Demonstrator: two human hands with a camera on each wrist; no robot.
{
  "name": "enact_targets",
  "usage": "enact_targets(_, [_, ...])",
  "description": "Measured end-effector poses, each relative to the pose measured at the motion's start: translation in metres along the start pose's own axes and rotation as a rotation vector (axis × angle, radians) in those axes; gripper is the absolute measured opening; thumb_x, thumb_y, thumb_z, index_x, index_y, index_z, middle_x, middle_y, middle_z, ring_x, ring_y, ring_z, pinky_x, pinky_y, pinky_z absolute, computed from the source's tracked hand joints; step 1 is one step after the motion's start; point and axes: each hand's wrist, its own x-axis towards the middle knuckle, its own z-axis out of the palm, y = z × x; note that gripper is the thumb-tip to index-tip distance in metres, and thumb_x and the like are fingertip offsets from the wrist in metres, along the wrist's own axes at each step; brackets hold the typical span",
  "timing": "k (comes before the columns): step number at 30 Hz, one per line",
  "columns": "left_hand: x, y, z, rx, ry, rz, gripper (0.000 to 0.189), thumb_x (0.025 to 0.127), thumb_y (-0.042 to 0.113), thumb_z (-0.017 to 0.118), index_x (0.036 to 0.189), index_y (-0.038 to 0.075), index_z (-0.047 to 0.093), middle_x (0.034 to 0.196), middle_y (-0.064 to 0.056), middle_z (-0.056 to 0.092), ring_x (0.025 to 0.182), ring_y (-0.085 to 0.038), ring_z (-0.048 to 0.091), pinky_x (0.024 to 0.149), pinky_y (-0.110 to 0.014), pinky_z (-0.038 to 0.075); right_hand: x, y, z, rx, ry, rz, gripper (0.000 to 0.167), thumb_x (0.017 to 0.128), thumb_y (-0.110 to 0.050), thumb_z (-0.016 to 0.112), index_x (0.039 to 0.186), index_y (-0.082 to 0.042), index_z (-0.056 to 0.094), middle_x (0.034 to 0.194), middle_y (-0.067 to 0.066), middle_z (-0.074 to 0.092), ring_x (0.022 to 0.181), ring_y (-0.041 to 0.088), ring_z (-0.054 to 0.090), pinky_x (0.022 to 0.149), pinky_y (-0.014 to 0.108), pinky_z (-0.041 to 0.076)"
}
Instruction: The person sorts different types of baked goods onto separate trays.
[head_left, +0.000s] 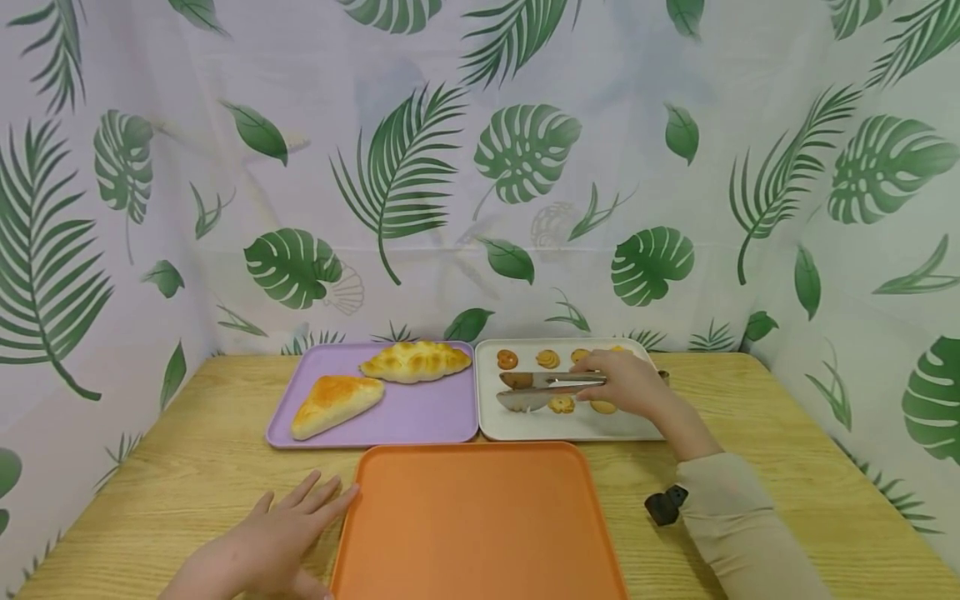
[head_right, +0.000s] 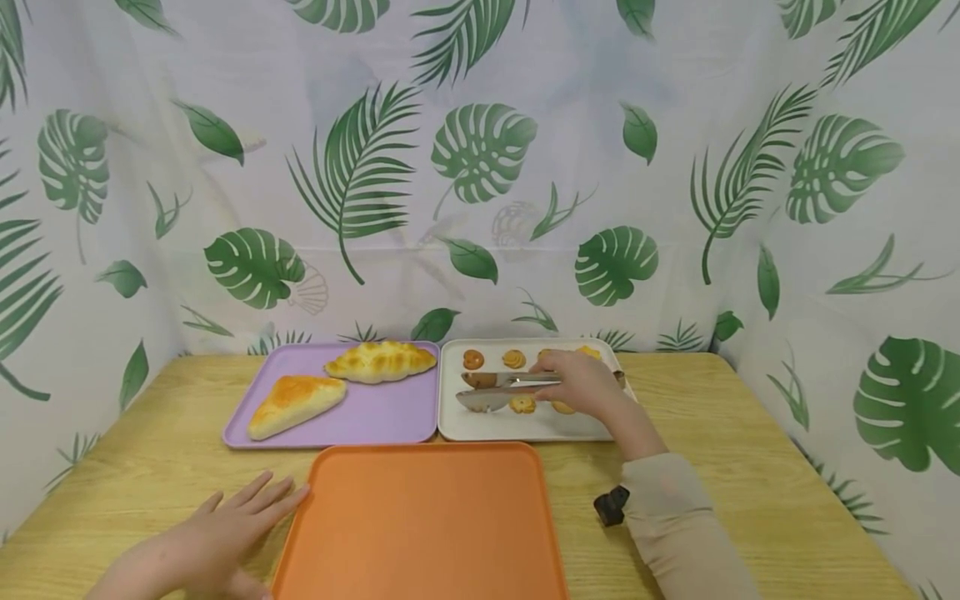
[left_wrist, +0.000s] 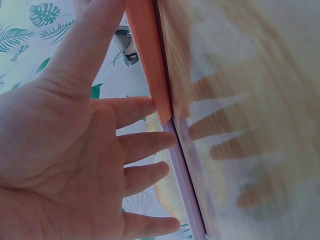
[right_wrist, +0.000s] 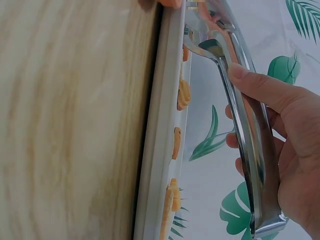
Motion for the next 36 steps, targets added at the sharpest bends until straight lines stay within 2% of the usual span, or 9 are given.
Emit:
enact_targets(10, [0.0,0.002,-0.003,-0.009,-0.019,-0.002,0.113,0.064,0.058,0.081,0.154,0.015,0.028,0.159,-0.019,0.029,0.147,-0.047,0.017,0.099,-0.083,0.016,0.0,-0.001,0.0,0.017,-0.061,0.041,0.048,0.086,-0.03,0.073,0.126,-0.005,0.065,0.128,0.017,0.064,0.115,0.037,0.06,0.094,0.052,0.049])
enact_targets(13, [0.0,0.004,-0.005,-0.009,-0.021,-0.003,0.113,0.064,0.056,0.082,0.154,0.014,0.029,0.158,-0.02,0.029,0.147,-0.047,0.017,0.099,-0.083,0.015,-0.006,0.002,0.001,0.017,-0.043,0.038,0.051,0.086,-0.031,0.073,0.129,-0.005,0.062,0.127,0.017,0.063,0.114,0.037,0.059,0.094,0.053,0.048])
enact_targets(20, [0.0,0.004,-0.004,-0.012,-0.019,-0.002,0.112,0.064,0.056,0.082,0.154,0.015,0.029,0.159,-0.019,0.028,0.148,-0.047,0.016,0.099,-0.083,0.016,-0.034,0.006,-0.004,0.037,0.04,0.091,0.056,0.086,-0.035,0.073,0.133,-0.008,0.059,0.136,0.022,0.056,0.128,0.046,0.048,0.099,0.06,0.044])
enact_targets(24, [0.0,0.003,-0.004,-0.013,-0.026,-0.012,0.112,0.064,0.058,0.08,0.154,0.017,0.028,0.159,-0.018,0.028,0.148,-0.046,0.016,0.099,-0.083,0.016,-0.053,0.006,-0.011,0.038,0.087,0.104,0.057,0.086,-0.037,0.073,0.134,-0.009,0.06,0.134,0.021,0.058,0.123,0.043,0.054,0.096,0.06,0.046])
enact_targets(29, [0.0,0.002,-0.004,-0.013,-0.034,-0.02,0.113,0.064,0.058,0.08,0.155,0.017,0.027,0.16,-0.017,0.027,0.148,-0.045,0.016,0.099,-0.083,0.015,-0.077,0.005,-0.02,0.013,0.146,0.067,0.054,0.083,-0.033,0.076,0.129,-0.008,0.063,0.119,0.016,0.066,0.108,0.037,0.062,0.085,0.054,0.051])
enact_targets(36, [0.0,0.005,-0.006,-0.004,-0.033,-0.007,0.112,0.065,0.057,0.08,0.154,0.015,0.028,0.159,-0.019,0.029,0.148,-0.047,0.016,0.099,-0.083,0.016,-0.11,0.007,-0.027,-0.054,0.217,0.033,0.054,0.076,-0.029,0.082,0.123,-0.008,0.066,0.111,0.011,0.068,0.1,0.032,0.064,0.08,0.049,0.053])
